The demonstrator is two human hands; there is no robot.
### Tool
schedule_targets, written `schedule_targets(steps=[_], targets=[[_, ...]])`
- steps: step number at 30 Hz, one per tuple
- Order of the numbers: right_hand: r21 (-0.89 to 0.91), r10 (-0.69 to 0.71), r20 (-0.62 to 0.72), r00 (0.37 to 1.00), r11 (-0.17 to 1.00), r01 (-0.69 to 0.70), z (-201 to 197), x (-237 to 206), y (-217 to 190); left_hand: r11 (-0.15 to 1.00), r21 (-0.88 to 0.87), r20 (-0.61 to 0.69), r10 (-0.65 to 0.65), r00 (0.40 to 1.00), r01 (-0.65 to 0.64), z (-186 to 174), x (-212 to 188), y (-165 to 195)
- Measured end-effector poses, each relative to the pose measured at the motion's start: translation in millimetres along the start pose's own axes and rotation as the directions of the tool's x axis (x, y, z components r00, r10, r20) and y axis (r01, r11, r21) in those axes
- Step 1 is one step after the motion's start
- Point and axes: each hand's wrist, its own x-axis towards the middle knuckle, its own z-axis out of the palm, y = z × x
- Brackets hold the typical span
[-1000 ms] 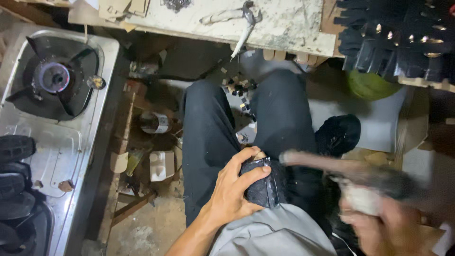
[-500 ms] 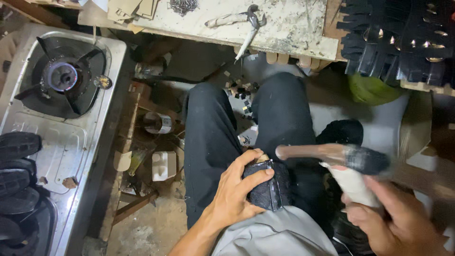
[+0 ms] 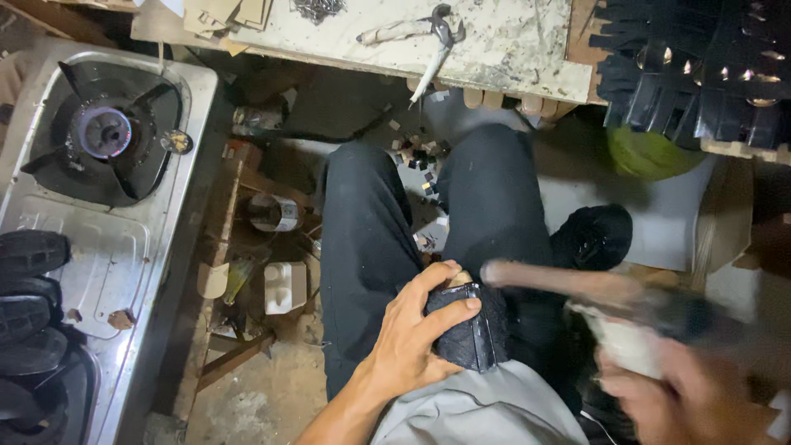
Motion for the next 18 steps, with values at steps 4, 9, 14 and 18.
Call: schedule_targets(steps=[4, 9, 14, 18], targets=[[-0.288, -0.356, -0.042, 0.934, 0.899, 0.33, 21.8, -10.3, 22.1, 1.0, 0.011, 0.011, -0.009, 1.0, 0.009, -1.5, -0.9, -1.5], [-0.486, -0.493, 0.098, 0.865, 0.734, 0.474, 30.4, -21.0, 56.1, 1.0, 0.002, 0.001, 0.004, 1.0, -0.004, -2.1, -2.5, -2.4], [0.198, 0.503, 0.265, 0.823, 0.807, -0.557, 21.9, -9.3, 47.2, 1.0, 0.005, -0.01, -0.009, 1.0, 0.009, -1.1, -2.0, -1.0], [0.243, -0.102, -0.168, 0.981, 0.96, 0.141, 9.2, -19.6, 9.4, 1.0, 0.005, -0.003, -0.015, 1.0, 0.015, -1.2, -3.0, 1.5]])
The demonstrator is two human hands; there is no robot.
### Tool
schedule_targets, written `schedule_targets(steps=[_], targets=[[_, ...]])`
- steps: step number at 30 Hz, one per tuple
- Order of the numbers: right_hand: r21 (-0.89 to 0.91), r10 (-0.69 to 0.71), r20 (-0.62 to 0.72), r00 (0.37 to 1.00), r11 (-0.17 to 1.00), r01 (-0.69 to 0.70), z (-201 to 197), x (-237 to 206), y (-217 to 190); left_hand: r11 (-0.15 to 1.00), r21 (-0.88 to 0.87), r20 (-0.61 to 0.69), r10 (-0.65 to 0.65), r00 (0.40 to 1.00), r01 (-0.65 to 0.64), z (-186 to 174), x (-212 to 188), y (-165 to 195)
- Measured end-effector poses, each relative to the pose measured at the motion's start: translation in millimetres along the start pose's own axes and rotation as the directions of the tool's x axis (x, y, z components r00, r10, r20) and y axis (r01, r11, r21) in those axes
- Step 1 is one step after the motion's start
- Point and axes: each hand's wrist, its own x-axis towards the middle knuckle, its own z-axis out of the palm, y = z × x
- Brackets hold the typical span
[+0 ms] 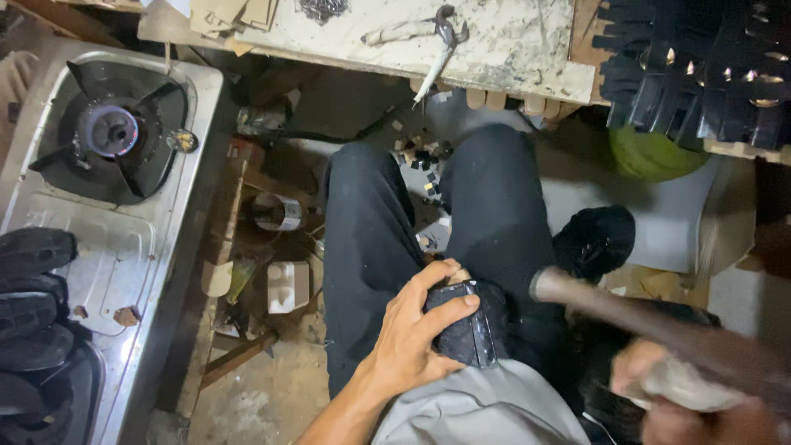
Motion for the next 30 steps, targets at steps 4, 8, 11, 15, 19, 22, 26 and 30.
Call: schedule_targets(steps=[4, 8, 11, 15, 19, 22, 26, 30], targets=[[-0.306, -0.208, 0.357, 0.911, 0.895, 0.325, 3.2, 50.3, 6.9, 1.0, 0.016, -0.013, -0.002, 1.0, 0.002, -0.3, 1.8, -2.7], [-0.271, 0.276, 0.109, 0.955, 0.932, -0.239, -1.8, 95.5, -10.0, 1.0, 0.015, -0.02, 0.014, 1.0, -0.014, -2.7, 3.5, 3.1], [-0.327, -0.177, -0.012, 0.984, 0.931, 0.163, 0.7, 157.9, -26.8, 0.996, 0.014, -0.029, 0.088, 0.996, -0.087, -7.9, 12.6, 12.3], [-0.533, -0.387, -0.034, 0.922, 0.787, 0.311, 10.3, 249.4, -16.2, 0.968, 0.058, -0.062, 0.25, 0.966, -0.246, -23.1, 29.4, 37.2], [-0.721, -0.466, -0.015, 0.885, 0.618, 0.314, 21.0, 319.8, 12.9, 0.917, 0.204, -0.07, 0.363, 0.929, -0.343, -38.0, 50.7, 63.6], [-0.794, -0.495, 0.007, 0.869, 0.526, 0.306, 26.8, 351.5, 25.7, 0.899, 0.278, 0.021, 0.347, 0.938, -0.339, -46.7, 70.9, 70.2], [-0.797, -0.461, 0.035, 0.887, 0.522, 0.303, 24.0, 362.4, 28.2, 0.914, 0.287, -0.134, 0.335, 0.933, -0.287, -51.0, 88.0, 66.4], [-0.63, -0.565, -0.086, 0.82, 0.669, 0.395, 21.0, 322.9, 6.5, 0.845, 0.486, -0.086, 0.298, 0.951, -0.221, -48.3, 91.0, 49.4]])
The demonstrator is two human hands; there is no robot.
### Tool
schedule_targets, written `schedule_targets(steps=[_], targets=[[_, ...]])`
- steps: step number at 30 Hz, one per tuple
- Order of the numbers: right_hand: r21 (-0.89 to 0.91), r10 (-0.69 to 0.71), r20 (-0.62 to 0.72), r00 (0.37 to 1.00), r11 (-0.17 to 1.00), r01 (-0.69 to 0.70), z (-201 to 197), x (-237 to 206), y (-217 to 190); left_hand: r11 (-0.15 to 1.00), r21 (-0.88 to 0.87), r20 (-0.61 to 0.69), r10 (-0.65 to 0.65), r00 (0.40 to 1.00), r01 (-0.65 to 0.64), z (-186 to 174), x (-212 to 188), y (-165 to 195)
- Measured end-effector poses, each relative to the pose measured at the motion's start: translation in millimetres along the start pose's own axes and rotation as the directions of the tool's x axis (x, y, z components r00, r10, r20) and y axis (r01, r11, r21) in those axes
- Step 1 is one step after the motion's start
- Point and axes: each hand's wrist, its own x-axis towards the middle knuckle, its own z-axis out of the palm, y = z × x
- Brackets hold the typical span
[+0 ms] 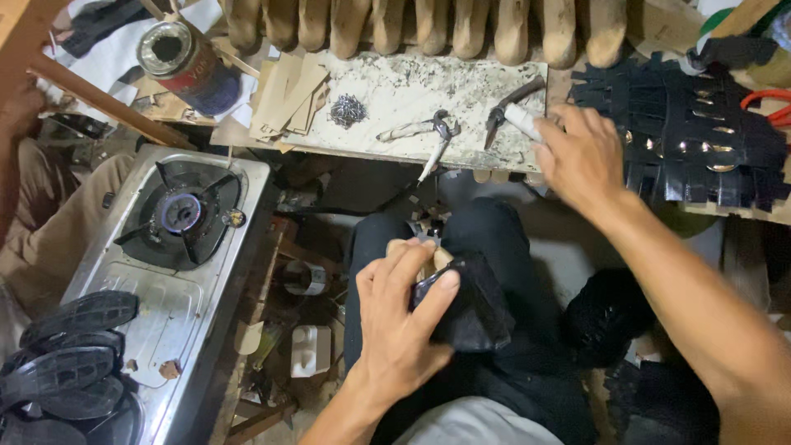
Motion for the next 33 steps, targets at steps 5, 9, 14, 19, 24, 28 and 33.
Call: schedule_targets(steps=[5, 9, 14, 19, 24, 28, 33], targets=[[0.605, 0.213, 0.401, 0.891, 0.669, -0.432, -46.0, -78.3, -79.9, 0.987, 0.158, 0.053, -0.017, 0.998, 0.008, 44.7, -15.4, -15.0], [0.607, 0.257, 0.31, 0.915, 0.688, -0.398, -36.3, -132.9, -99.1, 0.969, 0.245, 0.058, 0.014, 0.998, -0.028, 92.3, -31.9, -3.9], [0.636, 0.25, 0.379, 0.891, 0.629, -0.447, -13.6, -176.7, -83.0, 0.995, 0.096, 0.342, -0.016, 0.94, -0.018, 99.6, -59.7, 15.1], [0.626, 0.225, 0.345, 0.911, 0.668, -0.402, -13.8, -198.7, -80.4, 0.977, 0.011, 0.185, -0.21, 0.96, 0.211, 53.6, -100.2, -30.3], [0.603, 0.186, 0.29, 0.939, 0.727, -0.33, -17.1, -194.8, -86.5, 0.305, -0.46, 0.162, -0.894, 0.417, 0.834, 35.6, -132.4, -87.7], [0.57, 0.169, 0.28, 0.945, 0.762, -0.305, -15.5, -186.2, -90.5, 0.015, -0.607, 0.306, -0.919, 0.25, 0.795, 31.5, -140.1, -116.7], [0.519, 0.154, 0.308, 0.939, 0.8, -0.301, -16.3, -183.8, -92.5, -0.115, -0.626, 0.444, -0.865, 0.232, 0.771, 38.2, -140.5, -131.3]])
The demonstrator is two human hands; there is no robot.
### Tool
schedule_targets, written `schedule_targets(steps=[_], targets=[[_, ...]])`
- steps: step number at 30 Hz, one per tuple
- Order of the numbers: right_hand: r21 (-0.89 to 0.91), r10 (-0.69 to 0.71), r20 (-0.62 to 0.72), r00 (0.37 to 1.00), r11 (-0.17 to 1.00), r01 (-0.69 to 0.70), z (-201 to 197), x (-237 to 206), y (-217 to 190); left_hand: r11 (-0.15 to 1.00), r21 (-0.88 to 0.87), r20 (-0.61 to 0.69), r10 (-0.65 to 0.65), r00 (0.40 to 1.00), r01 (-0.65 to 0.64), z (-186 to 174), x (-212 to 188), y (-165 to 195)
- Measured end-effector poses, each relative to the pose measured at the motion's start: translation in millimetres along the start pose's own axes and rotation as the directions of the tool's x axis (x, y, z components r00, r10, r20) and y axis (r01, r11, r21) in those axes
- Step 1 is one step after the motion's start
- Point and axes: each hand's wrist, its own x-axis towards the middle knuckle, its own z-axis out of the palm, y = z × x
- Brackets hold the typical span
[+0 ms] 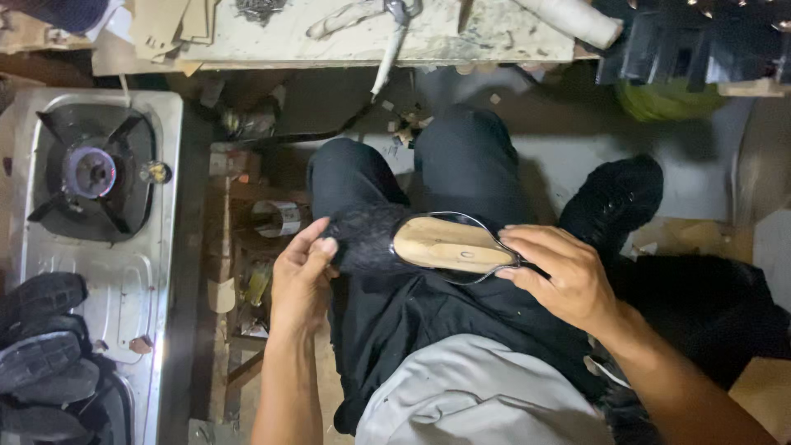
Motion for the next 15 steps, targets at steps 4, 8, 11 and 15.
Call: schedule_targets(steps=[4, 8, 11, 15], targets=[[-0.042, -0.02, 0.021, 1.0, 0.999, 0.021, -0.1, -4.4, -2.7, 1.0, -0.017, -0.006, 0.02, 1.0, -0.02, 0.2, 7.9, -6.8], [-0.095, -0.063, 0.028, 0.998, 0.993, 0.065, 3.9, -9.2, -6.8, 0.995, 0.076, 0.016, -0.072, 0.997, 0.071, -6.1, 6.6, -7.1], [-0.113, -0.138, 0.05, 0.989, 0.983, 0.143, 7.9, -12.2, -9.4, 0.986, 0.157, 0.025, -0.057, 0.998, 0.052, -6.6, 5.9, -0.4], [-0.087, -0.168, 0.025, 0.986, 0.982, 0.169, 10.7, -16.2, -10.9, 0.978, 0.202, -0.037, -0.054, 0.998, 0.06, -0.2, 14.8, 11.6]])
